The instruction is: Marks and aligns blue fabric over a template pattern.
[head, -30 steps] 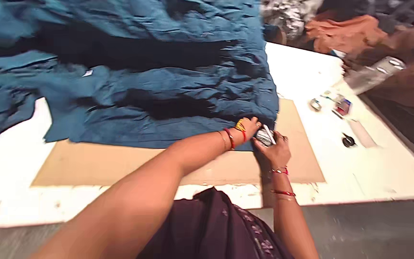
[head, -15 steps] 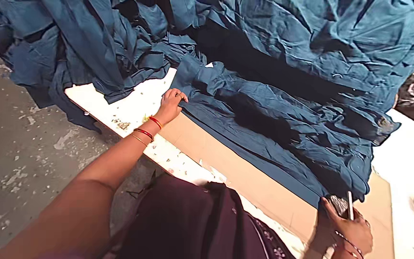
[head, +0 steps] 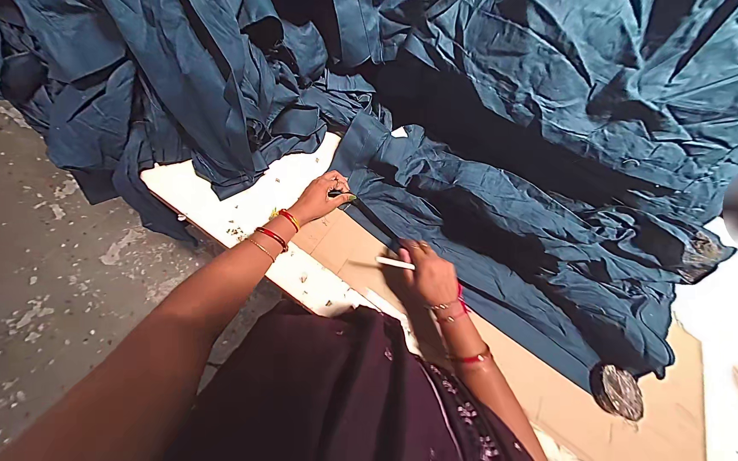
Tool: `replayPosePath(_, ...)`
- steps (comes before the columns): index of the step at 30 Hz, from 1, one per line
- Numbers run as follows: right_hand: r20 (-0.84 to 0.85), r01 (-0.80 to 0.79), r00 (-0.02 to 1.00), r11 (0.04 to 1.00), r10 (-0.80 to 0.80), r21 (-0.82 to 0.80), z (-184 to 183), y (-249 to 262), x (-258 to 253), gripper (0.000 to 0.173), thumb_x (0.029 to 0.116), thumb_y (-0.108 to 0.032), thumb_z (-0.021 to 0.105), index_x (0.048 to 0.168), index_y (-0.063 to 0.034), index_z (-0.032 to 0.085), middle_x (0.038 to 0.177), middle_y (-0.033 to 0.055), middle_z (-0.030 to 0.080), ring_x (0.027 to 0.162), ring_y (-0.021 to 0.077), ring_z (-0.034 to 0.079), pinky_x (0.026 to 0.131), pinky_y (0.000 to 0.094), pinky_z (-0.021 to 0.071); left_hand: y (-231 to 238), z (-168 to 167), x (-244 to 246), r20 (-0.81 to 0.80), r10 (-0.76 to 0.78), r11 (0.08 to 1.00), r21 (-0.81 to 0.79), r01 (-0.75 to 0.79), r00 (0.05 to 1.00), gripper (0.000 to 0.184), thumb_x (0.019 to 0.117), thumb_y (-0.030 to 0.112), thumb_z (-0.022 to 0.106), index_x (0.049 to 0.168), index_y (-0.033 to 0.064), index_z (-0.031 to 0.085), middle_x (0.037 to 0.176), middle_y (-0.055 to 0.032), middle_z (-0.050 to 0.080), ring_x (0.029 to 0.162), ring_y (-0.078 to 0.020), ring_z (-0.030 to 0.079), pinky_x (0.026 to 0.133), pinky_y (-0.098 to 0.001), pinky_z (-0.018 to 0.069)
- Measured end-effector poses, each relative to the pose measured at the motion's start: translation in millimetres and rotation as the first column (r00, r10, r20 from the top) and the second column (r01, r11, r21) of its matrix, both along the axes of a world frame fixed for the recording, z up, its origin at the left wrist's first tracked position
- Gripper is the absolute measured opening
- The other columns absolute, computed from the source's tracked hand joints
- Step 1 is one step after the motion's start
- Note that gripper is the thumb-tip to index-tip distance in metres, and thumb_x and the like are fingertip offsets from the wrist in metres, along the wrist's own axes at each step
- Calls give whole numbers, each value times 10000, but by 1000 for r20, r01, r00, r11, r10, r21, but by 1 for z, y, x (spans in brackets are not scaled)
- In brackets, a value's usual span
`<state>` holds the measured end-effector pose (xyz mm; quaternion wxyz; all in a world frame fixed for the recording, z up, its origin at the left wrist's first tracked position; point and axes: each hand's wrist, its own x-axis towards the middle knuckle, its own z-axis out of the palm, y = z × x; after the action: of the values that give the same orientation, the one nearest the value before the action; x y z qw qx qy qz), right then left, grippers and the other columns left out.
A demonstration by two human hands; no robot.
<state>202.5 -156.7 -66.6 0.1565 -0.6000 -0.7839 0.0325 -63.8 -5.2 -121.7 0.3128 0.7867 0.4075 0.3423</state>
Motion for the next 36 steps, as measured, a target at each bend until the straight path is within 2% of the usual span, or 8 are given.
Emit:
replayPosePath(3, -159, -194, 965, 975, 210, 111, -10, 30, -40, 422, 988, -202, 441, 1267, 19, 668, 1181, 315, 629, 719, 367, 699, 568, 433, 559, -17, 7, 4, -95, 139, 990, 31, -136, 986, 268, 961, 225, 676, 881, -27, 724, 1185, -215, 655, 1187, -394, 600, 1095, -596, 386)
replayPosePath(6, -419, -221, 877, 972, 234, 79, -13, 39, -40, 458, 1027, -240, 362, 1149, 91, 655, 1105, 274, 662, 1024, 387, 650, 913, 492, 500, -20, 1, 11, -129, 218, 976, 18, -217, 967, 287, 935, 229, 677, 885, -48, 731, 1188, -249, 651, 1236, -430, 573, 1155, -644, 287)
replayPosePath(9, -799, -206, 602, 969, 17, -134, -16, 33, -21, 568, 1104, -346, 173, 987, -2, 609, 749, -49, 597, 664, 7, 566, 642, 195, 481, -21, -2, 10, -138, 216, 976, 12, -216, 967, 302, 932, 250, 681, 871, -42, 730, 1167, -239, 656, 1221, -420, 580, 1144, -626, 312)
replayPosePath(12, -952, -163, 254, 963, -171, -216, -21, 25, -6, 473, 1084, -154, 168, 941, -82, 613, 705, -89, 703, 577, -6, 633, 560, 168, 530, -18, 1, 7, -140, 177, 984, 25, -175, 974, 294, 954, 243, 668, 853, -27, 724, 1113, -223, 660, 1152, -408, 606, 1099, -631, 347)
replayPosePath(17, -928, -82, 363, 989, -82, -120, -40, 27, 3, 186, 920, 18, 560, 1095, 37, 619, 942, -26, 733, 788, -2, 680, 686, 170, 556, -23, 9, 5, -184, 140, 990, 11, -140, 973, 287, 1011, 254, 585, 1002, -2, 714, 1162, -220, 638, 1130, -428, 586, 986, -657, 375)
replayPosePath(28, -956, -220, 284, 976, 75, 11, -58, 39, 5, 126, 845, 23, 610, 942, -12, 681, 861, -53, 728, 668, -55, 610, 596, 136, 498, -14, 6, 7, -369, 133, 986, 141, -87, 920, 256, 974, 257, 632, 1008, 9, 686, 1221, -236, 616, 1130, -453, 582, 889, -646, 401)
replayPosePath(32, -849, -259, 492, 964, 191, 67, -47, 64, 3, 121, 838, -65, 615, 943, -26, 664, 802, -49, 654, 640, -55, 534, 587, 138, 446, -10, 7, 9, -398, 88, 992, 118, -45, 913, 277, 974, 233, 610, 1044, -28, 670, 1245, -266, 598, 1208, -466, 557, 1003, -666, 347)
replayPosePath(36, -818, -351, 523, 935, 241, 51, -55, 93, -3, 37, 840, -57, 618, 853, -29, 598, 681, -42, 578, 525, -49, 439, 490, 128, 361, -9, 4, 7, -390, 82, 990, 138, -29, 917, 292, 976, 244, 601, 1030, -35, 670, 1238, -268, 604, 1195, -460, 568, 1032, -653, 346)
